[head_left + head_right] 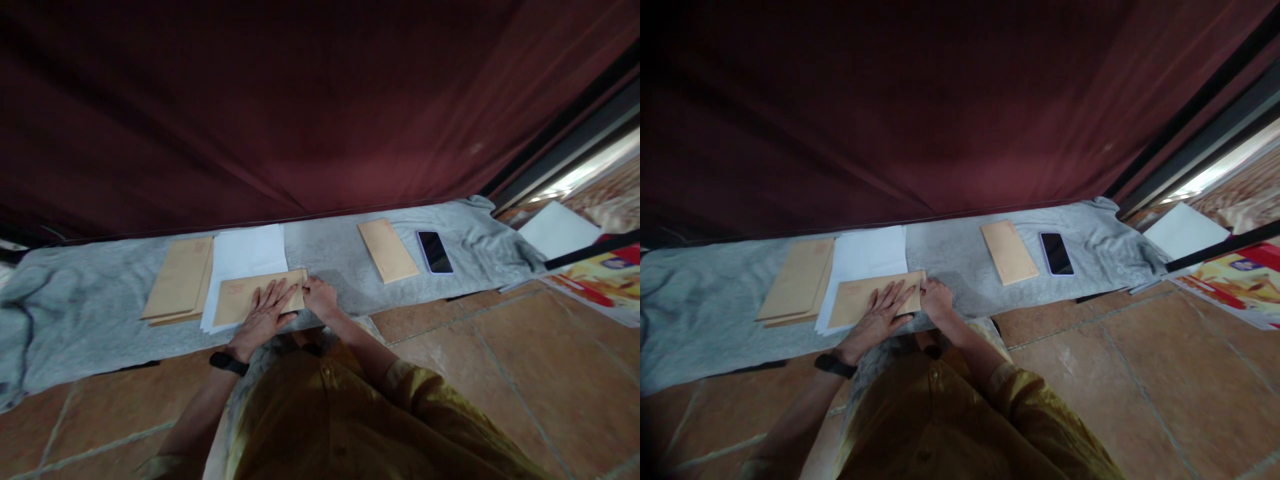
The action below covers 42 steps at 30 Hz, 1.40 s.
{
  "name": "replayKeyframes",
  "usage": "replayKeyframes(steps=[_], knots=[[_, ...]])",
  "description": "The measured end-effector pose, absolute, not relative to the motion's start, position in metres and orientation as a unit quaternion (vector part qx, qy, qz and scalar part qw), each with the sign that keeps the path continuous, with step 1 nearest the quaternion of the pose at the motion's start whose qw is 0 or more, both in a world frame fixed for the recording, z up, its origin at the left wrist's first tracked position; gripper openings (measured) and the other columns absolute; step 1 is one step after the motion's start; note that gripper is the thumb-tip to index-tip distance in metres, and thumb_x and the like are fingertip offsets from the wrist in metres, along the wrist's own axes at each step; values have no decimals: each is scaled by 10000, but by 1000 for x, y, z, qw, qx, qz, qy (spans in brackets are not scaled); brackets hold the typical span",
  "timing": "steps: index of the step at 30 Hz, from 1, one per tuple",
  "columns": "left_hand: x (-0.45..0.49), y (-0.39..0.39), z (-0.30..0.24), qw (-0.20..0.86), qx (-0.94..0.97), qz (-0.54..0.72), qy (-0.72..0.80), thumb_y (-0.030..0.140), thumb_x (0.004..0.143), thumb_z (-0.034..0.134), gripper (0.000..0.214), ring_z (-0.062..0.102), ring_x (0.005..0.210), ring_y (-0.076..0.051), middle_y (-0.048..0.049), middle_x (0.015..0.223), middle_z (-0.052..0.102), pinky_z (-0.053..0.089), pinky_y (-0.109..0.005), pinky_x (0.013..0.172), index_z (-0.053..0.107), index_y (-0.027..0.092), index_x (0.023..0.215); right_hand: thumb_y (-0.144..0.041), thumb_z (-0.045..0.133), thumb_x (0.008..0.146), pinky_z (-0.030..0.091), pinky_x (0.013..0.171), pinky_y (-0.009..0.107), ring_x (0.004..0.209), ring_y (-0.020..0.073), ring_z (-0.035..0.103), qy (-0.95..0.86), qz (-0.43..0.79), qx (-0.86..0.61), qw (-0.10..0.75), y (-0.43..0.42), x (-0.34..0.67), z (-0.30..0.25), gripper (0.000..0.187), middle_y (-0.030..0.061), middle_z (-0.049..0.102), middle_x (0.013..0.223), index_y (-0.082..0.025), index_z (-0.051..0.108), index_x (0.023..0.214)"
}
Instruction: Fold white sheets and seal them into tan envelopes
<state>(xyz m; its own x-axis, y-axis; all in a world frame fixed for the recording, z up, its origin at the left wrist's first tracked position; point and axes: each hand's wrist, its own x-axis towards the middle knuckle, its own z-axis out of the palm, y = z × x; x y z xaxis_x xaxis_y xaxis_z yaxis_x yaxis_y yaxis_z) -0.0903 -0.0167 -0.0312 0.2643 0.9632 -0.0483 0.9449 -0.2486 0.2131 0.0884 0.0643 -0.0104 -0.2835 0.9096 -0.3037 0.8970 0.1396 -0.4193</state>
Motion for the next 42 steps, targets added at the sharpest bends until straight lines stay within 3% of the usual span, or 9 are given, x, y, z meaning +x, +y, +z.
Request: replayKeyframes(steps=[8, 23, 32, 36, 42], knots=[[-80, -18, -33, 97, 772, 40, 627, 498, 981, 489, 677, 146, 1553, -356, -100, 1678, 232, 130, -657, 1208, 246, 337, 1593, -273, 444, 1010, 511, 829, 269, 1027, 203, 715, -762, 273, -587, 10, 63, 90, -11, 278, 87, 754, 1116, -206, 674, 1151], [-51, -28, -37, 65, 748, 72, 656, 443, 1007, 435, 551, 195, 1546, -331, -81, 1654, 295, 79, -647, 1229, 397, 314, 1541, -220, 457, 1001, 486, 831, 214, 998, 158, 705, -757, 309, -574, 54, 68, 100, -18, 274, 39, 760, 1086, -235, 719, 1081], [-38, -33, -43, 46, 742, 104, 661, 422, 1018, 406, 561, 187, 1549, -310, -52, 1639, 329, 81, -616, 1249, 366, 276, 1558, -208, 483, 996, 462, 903, 200, 1050, 131, 655, -758, 301, -566, 123, 99, 92, -14, 305, 64, 657, 1285, -210, 651, 1249], [-37, -35, -43, 34, 743, 116, 658, 416, 1021, 400, 556, 192, 1549, -301, -57, 1639, 329, 86, -601, 1255, 370, 264, 1555, -200, 507, 981, 441, 915, 183, 1058, 120, 644, -753, 342, -553, 99, 115, 79, -11, 264, 49, 709, 1198, -188, 716, 1141], [-36, -36, -44, 29, 742, 125, 658, 400, 1012, 430, 546, 212, 1544, -308, -65, 1631, 351, 92, -609, 1254, 396, 275, 1542, -198, 594, 920, 469, 808, 174, 954, 115, 677, -736, 383, -551, 92, 125, 73, -9, 182, 11, 763, 1063, -190, 736, 1033]])
